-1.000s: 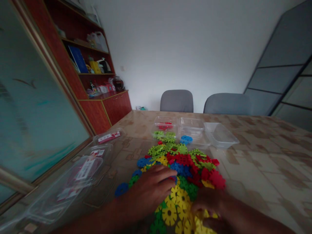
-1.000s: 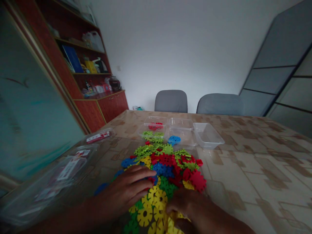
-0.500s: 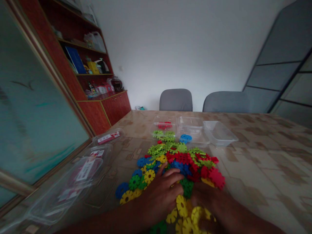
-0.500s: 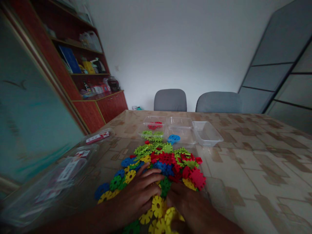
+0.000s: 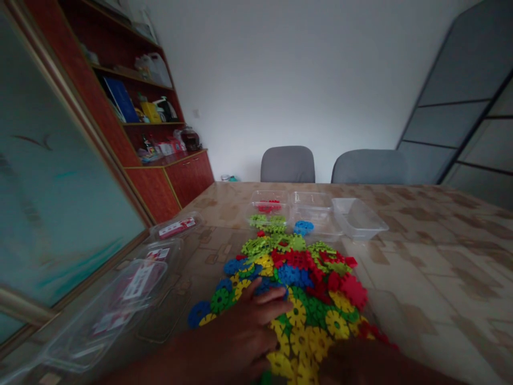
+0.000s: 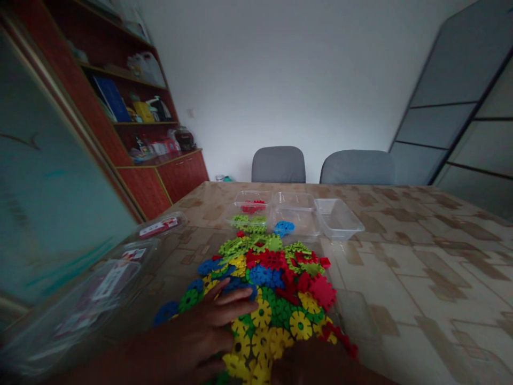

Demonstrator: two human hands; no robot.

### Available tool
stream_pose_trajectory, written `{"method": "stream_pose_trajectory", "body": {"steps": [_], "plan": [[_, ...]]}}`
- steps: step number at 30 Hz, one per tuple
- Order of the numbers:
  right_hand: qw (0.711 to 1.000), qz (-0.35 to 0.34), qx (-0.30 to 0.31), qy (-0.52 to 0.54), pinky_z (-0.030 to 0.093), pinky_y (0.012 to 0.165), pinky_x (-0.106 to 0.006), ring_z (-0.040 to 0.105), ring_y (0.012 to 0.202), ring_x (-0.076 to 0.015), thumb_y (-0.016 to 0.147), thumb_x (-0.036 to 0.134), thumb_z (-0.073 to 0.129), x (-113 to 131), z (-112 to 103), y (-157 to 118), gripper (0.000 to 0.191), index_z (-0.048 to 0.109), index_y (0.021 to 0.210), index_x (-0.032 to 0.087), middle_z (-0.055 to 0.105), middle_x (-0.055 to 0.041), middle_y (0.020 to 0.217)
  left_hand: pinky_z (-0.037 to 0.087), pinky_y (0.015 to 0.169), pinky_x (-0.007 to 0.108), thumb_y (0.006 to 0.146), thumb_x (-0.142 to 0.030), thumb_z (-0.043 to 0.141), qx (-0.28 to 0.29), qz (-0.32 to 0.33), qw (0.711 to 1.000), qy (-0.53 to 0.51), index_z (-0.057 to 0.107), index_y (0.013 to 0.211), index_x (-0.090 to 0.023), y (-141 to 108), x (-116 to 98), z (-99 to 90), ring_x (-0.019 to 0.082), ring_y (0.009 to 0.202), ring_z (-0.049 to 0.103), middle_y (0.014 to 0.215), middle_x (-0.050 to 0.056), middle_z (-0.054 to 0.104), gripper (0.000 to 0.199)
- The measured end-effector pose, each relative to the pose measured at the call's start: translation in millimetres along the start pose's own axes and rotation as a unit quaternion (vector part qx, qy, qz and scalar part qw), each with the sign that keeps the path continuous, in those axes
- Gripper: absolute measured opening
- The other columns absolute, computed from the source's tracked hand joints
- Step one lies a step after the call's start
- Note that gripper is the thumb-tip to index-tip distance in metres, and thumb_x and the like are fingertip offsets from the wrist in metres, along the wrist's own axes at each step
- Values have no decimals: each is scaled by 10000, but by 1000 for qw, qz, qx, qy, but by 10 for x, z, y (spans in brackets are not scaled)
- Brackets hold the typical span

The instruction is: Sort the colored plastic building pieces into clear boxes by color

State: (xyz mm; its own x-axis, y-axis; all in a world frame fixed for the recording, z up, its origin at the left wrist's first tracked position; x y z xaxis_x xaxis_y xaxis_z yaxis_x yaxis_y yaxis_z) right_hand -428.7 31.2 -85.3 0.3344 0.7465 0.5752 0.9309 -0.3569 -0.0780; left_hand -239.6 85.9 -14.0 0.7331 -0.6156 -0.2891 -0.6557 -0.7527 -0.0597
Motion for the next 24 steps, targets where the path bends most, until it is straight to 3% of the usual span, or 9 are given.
{"method": "stream_pose_trajectory", "body": {"steps": [4, 10, 14, 17, 20, 24], "plan": [[999, 19, -10, -31, 487, 472, -249, 666, 603, -211, 782, 220, 649, -174, 232, 233, 147, 730, 857, 316, 670, 0, 674, 182, 1179, 534, 873, -233, 649, -22, -15, 999, 31, 655, 1004, -155, 42, -10, -2, 320, 1445, 157, 1500, 110, 378, 153], [997, 31, -35, -61, 534, 608, -278, 669, 742, -233, 842, 238, 600, -222, 274, 180, 150, 709, 943, 260, 694, -39, 843, 122, 1159, 611, 863, -469, 661, -25, 2, 999, 36, 586, 1187, -181, 159, -41, 47, 340, 1448, 122, 1535, 119, 307, 440], [997, 24, -39, -60, 514, 608, -238, 653, 707, -194, 832, 173, 594, -113, 125, 136, 149, 700, 909, 245, 691, -36, 814, 147, 1142, 638, 840, -401, 705, -14, -8, 999, 37, 598, 1180, -185, 185, 11, 137, 377, 1442, 94, 1554, 131, 253, 417], [999, -2, -49, -24, 523, 701, -243, 657, 800, -194, 805, 147, 617, 14, -97, 118, 192, 686, 958, 240, 696, -35, 924, 166, 1109, 690, 840, -360, 709, 4, -12, 999, 44, 577, 1221, -204, 183, 36, 159, 400, 1436, 67, 1566, 127, 214, 432], [996, -12, -89, 10, 530, 745, -256, 651, 851, -201, 753, 140, 653, 107, -322, 121, 240, 681, 972, 234, 691, -34, 972, 248, 1084, 683, 805, -311, 751, 30, -29, 998, 45, 563, 1263, -240, 173, 40, 132, 419, 1426, 113, 1561, 130, 228, 500], [992, 19, -125, -16, 527, 856, -305, 635, 987, -237, 694, 69, 672, 186, -464, 98, 413, 669, 1078, 221, 678, -62, 1073, 288, 1072, 666, 806, -263, 752, 17, -39, 998, 37, 544, 1303, -253, 166, 9, 47, 421, 1416, 170, 1550, 140, 250, 539]]}}
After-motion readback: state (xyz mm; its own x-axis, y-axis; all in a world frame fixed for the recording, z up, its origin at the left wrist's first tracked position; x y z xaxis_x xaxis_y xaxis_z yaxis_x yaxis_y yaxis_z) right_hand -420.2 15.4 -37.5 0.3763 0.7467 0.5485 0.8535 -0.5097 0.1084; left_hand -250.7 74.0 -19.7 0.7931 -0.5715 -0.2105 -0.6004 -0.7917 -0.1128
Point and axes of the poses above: each hand's wrist, its own y-axis towards the middle knuckle, its own z-axis out of the palm, x = y × z, the point moved 5 cm from there along y, towards the middle knuckle
